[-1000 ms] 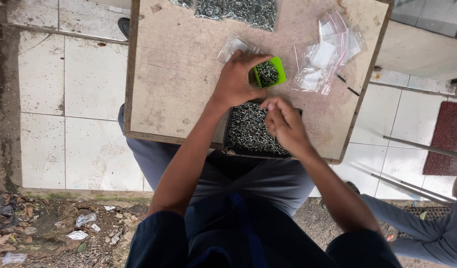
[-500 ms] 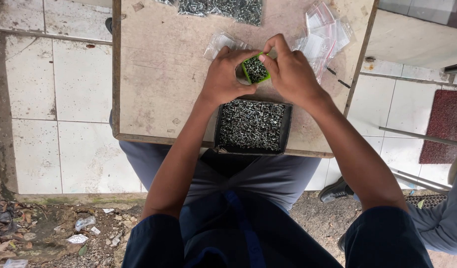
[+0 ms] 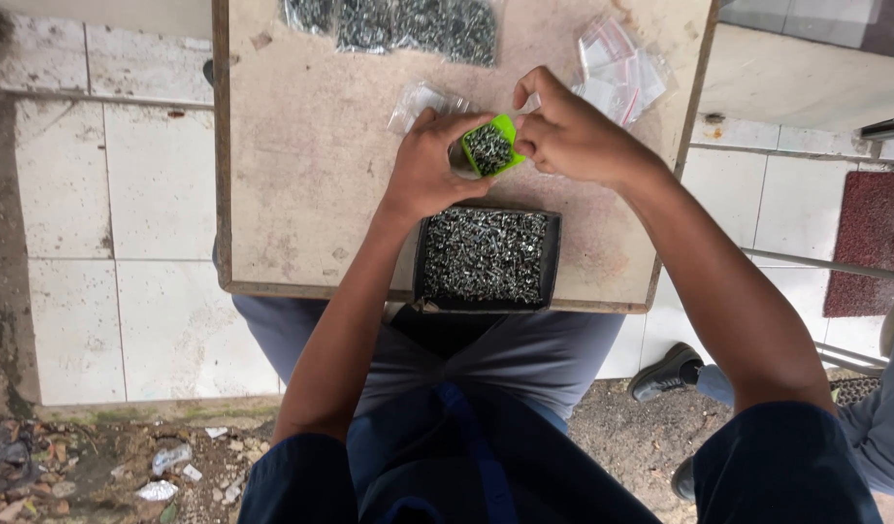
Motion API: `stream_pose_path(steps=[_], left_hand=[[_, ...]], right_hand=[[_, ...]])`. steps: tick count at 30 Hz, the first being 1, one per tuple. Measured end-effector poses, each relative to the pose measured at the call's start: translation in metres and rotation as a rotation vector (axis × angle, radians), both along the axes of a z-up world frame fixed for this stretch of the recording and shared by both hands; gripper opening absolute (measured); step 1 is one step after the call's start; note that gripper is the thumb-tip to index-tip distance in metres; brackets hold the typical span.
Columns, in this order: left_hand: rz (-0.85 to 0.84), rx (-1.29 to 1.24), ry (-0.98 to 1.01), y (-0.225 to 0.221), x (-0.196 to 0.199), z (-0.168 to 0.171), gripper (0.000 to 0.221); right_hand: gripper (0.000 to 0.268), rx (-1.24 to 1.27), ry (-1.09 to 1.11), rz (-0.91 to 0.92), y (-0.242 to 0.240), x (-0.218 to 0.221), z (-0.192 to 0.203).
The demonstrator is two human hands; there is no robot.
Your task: Sorting small metal screws from a tray and placing them into small plastic bags for packaging.
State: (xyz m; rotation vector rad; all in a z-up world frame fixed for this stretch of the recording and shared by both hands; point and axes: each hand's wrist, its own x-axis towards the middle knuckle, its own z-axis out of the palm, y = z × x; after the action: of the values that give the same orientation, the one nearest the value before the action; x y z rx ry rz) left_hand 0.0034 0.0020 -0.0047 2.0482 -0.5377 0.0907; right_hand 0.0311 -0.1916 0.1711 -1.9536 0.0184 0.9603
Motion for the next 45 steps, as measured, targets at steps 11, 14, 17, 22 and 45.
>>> stream_pose_path(steps=[11, 14, 17, 22, 45], left_hand=[[-0.008, -0.028, 0.001, 0.001, -0.003, 0.004, 0.080], [0.013, -0.003, -0.037, 0.000, -0.001, -0.005, 0.083], [0.019, -0.023, 0.042, 0.002, -0.004, 0.006, 0.081], [-0.009, -0.017, -0.011, 0.002, 0.001, 0.013, 0.079], [0.074, -0.016, -0.230, -0.006, -0.001, 0.032, 0.023]], right_hand=[[0.028, -0.443, -0.313, 0.433, 0.016, -0.003, -0.019], [0.015, -0.327, -0.291, 0.356, 0.001, 0.001, -0.007], [0.018, -0.273, -0.271, 0.326, -0.009, 0.002, 0.020], [0.023, -0.202, -0.313, 0.368, 0.004, -0.003, 0.022], [0.022, 0.257, -0.439, -0.025, -0.018, -0.013, -0.032]])
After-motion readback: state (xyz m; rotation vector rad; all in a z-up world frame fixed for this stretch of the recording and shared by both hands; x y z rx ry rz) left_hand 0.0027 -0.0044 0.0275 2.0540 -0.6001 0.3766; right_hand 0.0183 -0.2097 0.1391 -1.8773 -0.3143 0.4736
